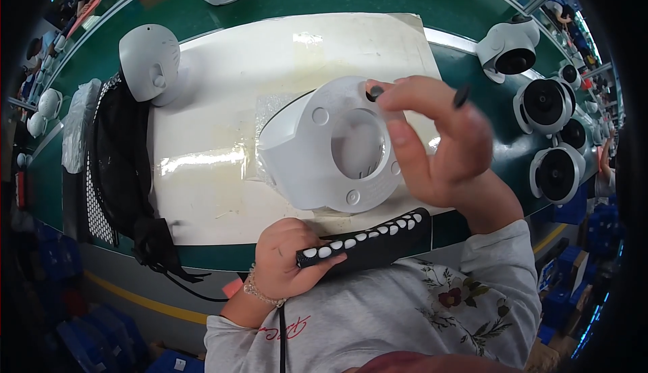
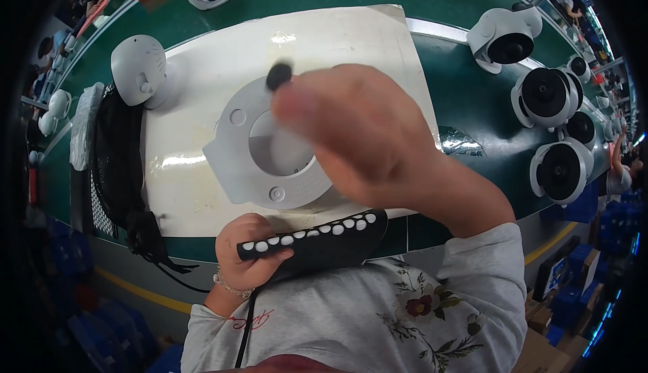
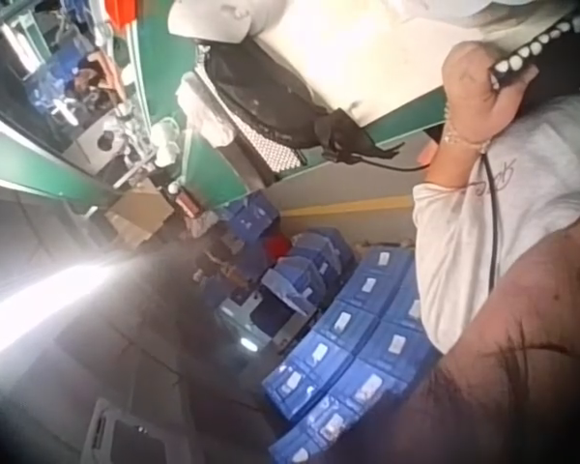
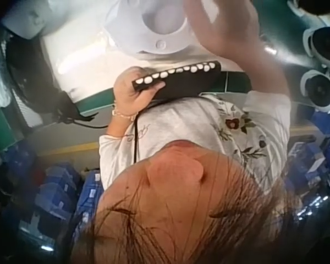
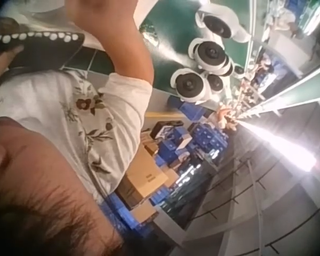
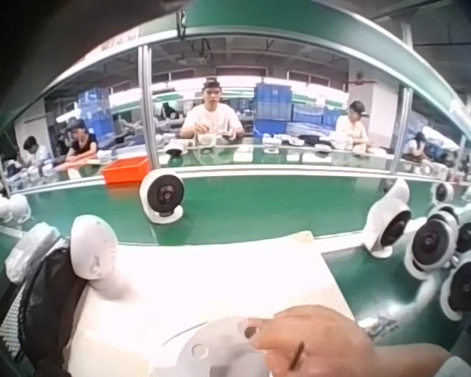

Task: Placing small black rubber plugs into the holes on the base of white security camera housings at an assembly line.

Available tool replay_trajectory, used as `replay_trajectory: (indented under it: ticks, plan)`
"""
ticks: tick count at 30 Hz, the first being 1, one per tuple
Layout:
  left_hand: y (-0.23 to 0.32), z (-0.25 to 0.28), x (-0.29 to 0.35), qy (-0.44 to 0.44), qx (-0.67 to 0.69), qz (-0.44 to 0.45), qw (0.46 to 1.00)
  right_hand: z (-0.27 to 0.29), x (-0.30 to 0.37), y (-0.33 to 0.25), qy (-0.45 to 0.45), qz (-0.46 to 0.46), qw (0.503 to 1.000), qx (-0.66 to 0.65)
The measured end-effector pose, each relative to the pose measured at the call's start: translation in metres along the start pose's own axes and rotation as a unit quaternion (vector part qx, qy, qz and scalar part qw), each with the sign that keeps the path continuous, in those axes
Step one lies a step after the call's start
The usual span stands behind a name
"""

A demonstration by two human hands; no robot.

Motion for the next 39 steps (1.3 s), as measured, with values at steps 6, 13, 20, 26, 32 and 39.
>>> replay_trajectory:
  ticks: [6,13,20,26,32,39]
  plan:
    - [-0.001,0.001,0.001,-0.003,-0.015,0.016,1.000,0.005,-0.013,-0.014,-0.037,-0.071,0.994,-0.068]
    - [0.000,0.000,0.000,0.005,-0.018,0.008,1.000,-0.013,-0.033,0.006,0.030,-0.110,0.972,-0.206]
    - [0.002,0.002,-0.001,0.016,-0.035,0.013,0.999,-0.027,-0.040,0.006,-0.078,-0.256,0.919,-0.289]
    - [0.004,0.001,-0.004,0.018,-0.046,0.018,0.999,-0.007,-0.037,-0.014,-0.103,-0.151,0.981,-0.058]
    - [0.000,0.003,-0.001,0.010,-0.045,0.031,0.998,0.001,-0.025,-0.033,-0.165,-0.107,0.980,0.026]
    - [-0.002,0.001,0.004,0.029,-0.030,0.053,0.998,-0.002,0.006,-0.035,-0.090,-0.218,0.967,-0.101]
Point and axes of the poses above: each hand's wrist, its own x-axis away from the middle knuckle, its own z-axis out of the back of the hand, y = z × x, the point moved 3 cm from there along -x, towards the middle knuckle, and after that the axes turned 10 degrees about y, right-handed, at the moved point
